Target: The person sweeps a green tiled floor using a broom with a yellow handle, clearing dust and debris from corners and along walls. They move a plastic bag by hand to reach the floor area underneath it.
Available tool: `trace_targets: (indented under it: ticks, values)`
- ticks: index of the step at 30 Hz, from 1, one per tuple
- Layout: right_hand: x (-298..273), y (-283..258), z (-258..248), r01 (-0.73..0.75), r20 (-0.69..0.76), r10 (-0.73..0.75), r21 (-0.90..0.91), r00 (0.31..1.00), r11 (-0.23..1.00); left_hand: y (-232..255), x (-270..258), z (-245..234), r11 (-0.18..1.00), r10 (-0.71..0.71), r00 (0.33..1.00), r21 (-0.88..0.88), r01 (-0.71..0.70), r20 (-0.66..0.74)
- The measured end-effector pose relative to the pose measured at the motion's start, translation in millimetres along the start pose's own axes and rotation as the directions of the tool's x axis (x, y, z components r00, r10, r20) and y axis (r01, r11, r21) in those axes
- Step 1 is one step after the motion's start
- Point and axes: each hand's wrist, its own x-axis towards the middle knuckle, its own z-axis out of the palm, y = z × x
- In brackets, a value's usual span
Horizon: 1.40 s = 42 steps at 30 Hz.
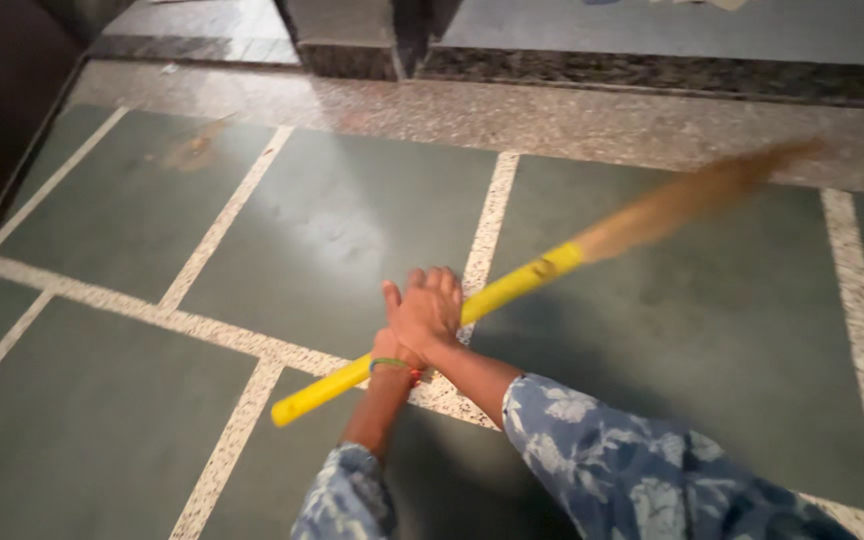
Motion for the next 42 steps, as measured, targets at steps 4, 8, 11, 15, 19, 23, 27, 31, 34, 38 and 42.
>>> trace_targets:
  ticks: [4,8,11,15,19,23,27,31,34,38,42]
  values:
    - [18.0,46.5,-1.2,-0.263,0.053,0.263,-0.003,0.963,0.965,30.8,23.5,28.9,0.91,0.333,0.943,0.267,-0.317,-0.017]
    - [32.9,88.8,18.8,-0.34,0.15,0.353,-0.106,0.924,0.934,22.8,-1.9,7.0,0.886,0.253,0.959,0.369,-0.282,0.126]
    - [35.2,101.0,27.7,-0.324,0.171,0.344,-0.132,0.923,0.937,-10.9,-22.7,-16.5,0.919,0.134,0.99,0.369,-0.142,0.046]
    - [27.9,75.5,35.7,0.046,0.242,0.011,-0.228,0.97,0.972,-51.1,-32.3,-33.5,0.937,-0.094,0.996,0.338,0.087,0.006]
    - [22.6,39.1,39.4,0.138,0.341,-0.083,-0.14,0.936,0.98,-67.3,-30.7,-56.0,0.911,-0.186,0.973,0.346,0.223,-0.135]
    - [25.4,23.1,21.7,0.147,0.143,-0.139,-0.045,0.98,0.988,-43.5,-20.1,-83.6,0.933,-0.055,0.98,0.339,0.118,-0.191]
    - [49.4,41.2,-21.3,-0.031,0.001,0.031,-0.033,1.0,0.999,18.5,-16.8,-86.3,0.919,0.135,0.982,0.387,-0.075,-0.13]
    - [64.2,102.6,-61.5,-0.25,0.029,0.254,-0.095,0.967,0.964,77.9,-9.8,-72.7,0.824,0.445,0.896,0.385,-0.417,0.018]
    - [69.7,153.2,-73.8,-0.451,0.054,0.452,-0.035,0.89,0.892,96.1,-1.4,-54.2,0.711,0.57,0.811,0.414,-0.568,0.135]
    - [73.7,182.0,-62.1,-0.57,0.163,0.56,0.015,0.812,0.822,81.8,1.5,-38.7,0.75,0.484,0.858,0.424,-0.508,0.172]
    - [81.1,177.9,-23.6,-0.528,0.276,0.512,-0.021,0.813,0.849,45.2,3.0,-36.7,0.885,0.279,0.959,0.376,-0.276,0.047]
